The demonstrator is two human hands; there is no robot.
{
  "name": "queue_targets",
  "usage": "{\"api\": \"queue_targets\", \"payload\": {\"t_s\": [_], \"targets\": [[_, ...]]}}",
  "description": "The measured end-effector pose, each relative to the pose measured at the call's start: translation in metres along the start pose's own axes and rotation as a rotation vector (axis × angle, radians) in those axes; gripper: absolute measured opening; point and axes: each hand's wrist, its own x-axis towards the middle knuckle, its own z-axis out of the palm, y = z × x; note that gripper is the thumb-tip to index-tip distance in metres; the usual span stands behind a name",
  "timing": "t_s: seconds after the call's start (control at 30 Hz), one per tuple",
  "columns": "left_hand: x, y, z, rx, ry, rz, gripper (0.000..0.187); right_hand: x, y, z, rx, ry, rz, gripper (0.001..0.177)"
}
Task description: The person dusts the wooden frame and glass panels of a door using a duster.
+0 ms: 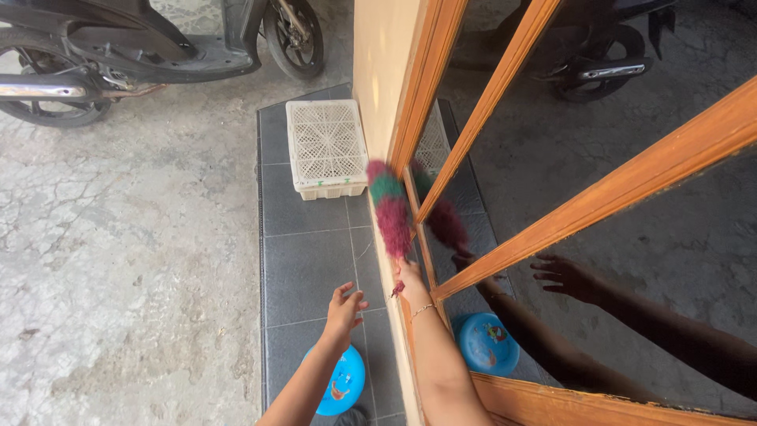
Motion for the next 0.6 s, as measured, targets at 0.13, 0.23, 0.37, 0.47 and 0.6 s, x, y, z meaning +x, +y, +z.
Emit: {"api": "queue_targets", "payload": {"t_s": [0.13,0.23,0.37,0.47,0.6], "targets": [[-0.002,0.006,-0.004,0.019,0.023,-0.008,0.057,-0.019,0.003,0.013,0.045,-0.054,0.148,0.041],[-0.005,0.002,-0.009,0.029,0.026,-0.006,0.056,-0.043,0.019,0.008,0.147,-0.089,0.3,0.04],[-0.004,0.008,0.0,0.01,-0.006,-0.011,0.056,-0.11,0.045,-0.012,0.068,0.174,-0.095,0.041],[-0.012,-0.005,0.006,0.013,-0.022,-0.021,0.056,-0.167,0.069,-0.035,-0.155,0.129,0.037,0.039],[-0.019,-0.014,0.016,0.024,-0.077,-0.025,0.058,-0.198,0.08,-0.06,0.028,-0.037,0.491,0.045]]}}
